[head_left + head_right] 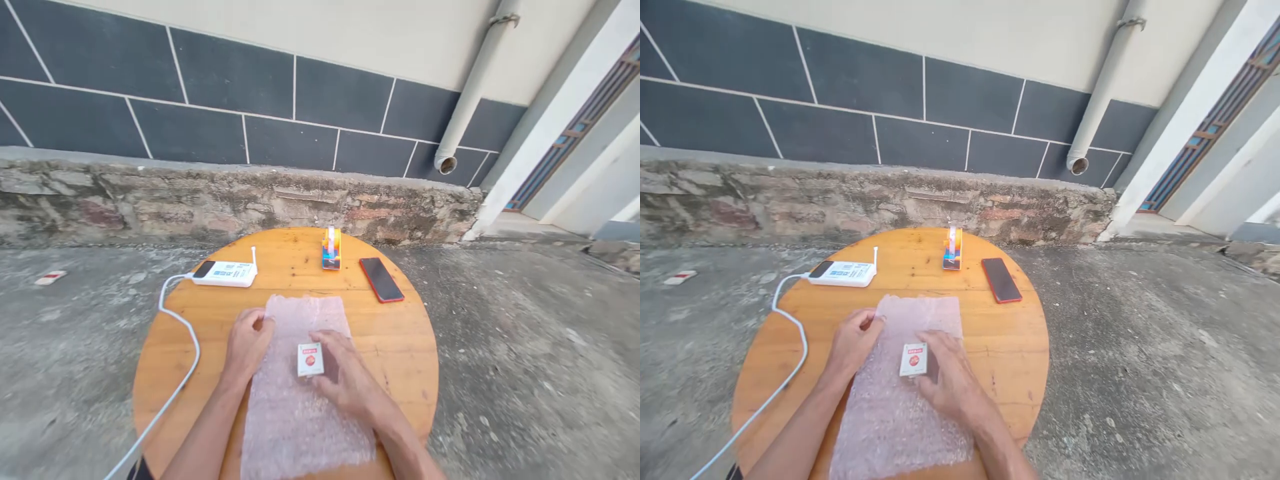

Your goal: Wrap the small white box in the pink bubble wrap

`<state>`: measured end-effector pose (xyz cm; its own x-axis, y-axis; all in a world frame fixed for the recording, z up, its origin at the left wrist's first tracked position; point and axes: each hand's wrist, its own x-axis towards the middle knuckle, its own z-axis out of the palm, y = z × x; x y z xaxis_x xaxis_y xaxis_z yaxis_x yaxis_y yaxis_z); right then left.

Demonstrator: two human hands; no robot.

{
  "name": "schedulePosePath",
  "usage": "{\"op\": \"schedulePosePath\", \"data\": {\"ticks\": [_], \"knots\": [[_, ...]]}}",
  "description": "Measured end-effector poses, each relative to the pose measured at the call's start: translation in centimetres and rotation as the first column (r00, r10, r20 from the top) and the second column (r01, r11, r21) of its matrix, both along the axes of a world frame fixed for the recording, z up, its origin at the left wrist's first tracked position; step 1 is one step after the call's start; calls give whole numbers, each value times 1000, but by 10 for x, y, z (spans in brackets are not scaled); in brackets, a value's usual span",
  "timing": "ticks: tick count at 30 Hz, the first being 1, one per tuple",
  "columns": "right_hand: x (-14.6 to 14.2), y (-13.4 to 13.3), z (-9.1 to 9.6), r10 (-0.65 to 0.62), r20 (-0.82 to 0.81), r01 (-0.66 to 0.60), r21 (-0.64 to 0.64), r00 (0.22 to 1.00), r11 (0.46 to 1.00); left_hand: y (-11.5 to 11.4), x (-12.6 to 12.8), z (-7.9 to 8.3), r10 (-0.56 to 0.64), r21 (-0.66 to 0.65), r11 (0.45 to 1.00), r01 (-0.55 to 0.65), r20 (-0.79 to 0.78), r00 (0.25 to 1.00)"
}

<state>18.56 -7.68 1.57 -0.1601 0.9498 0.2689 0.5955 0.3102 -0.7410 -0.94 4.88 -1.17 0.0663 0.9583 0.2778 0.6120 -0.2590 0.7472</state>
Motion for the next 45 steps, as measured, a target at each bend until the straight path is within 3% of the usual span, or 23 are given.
{"op": "schedulePosePath", "data": {"ticks": [6,15,20,25,29,36,39,42,43,45], "knots": [[3,5,-4,-8,30,8,14,1000,1000,1,0,-2,14,43,999,-14,3,1000],[34,-3,9,-256,-94,258,15,962,966,1,-1,0,14,33,999,-15,30,999],[76,-9,6,-382,-155,392,42,911,919,2,-3,-3,9,23,1000,-10,34,999],[109,-12,-20,-481,-159,496,75,862,865,3,-2,-7,18,38,999,-19,30,999],[114,-19,-35,-531,-295,580,108,794,808,2,-2,-8,37,46,998,-38,33,999],[113,-24,-32,-618,-418,672,-23,666,740,4,-5,-7,72,71,995,-73,20,997],[111,-27,-29,-677,-383,746,52,629,664,5,-5,-8,69,87,994,-69,6,998],[101,-33,-25,-731,-276,781,245,624,574,4,-5,-7,82,109,991,-81,-13,997],[95,-36,-25,-728,-228,756,315,647,574,2,-4,-6,100,125,987,-96,-18,995],[80,-43,-23,-667,-118,647,414,736,641,-3,-3,2,128,172,978,-121,-31,991]]}}
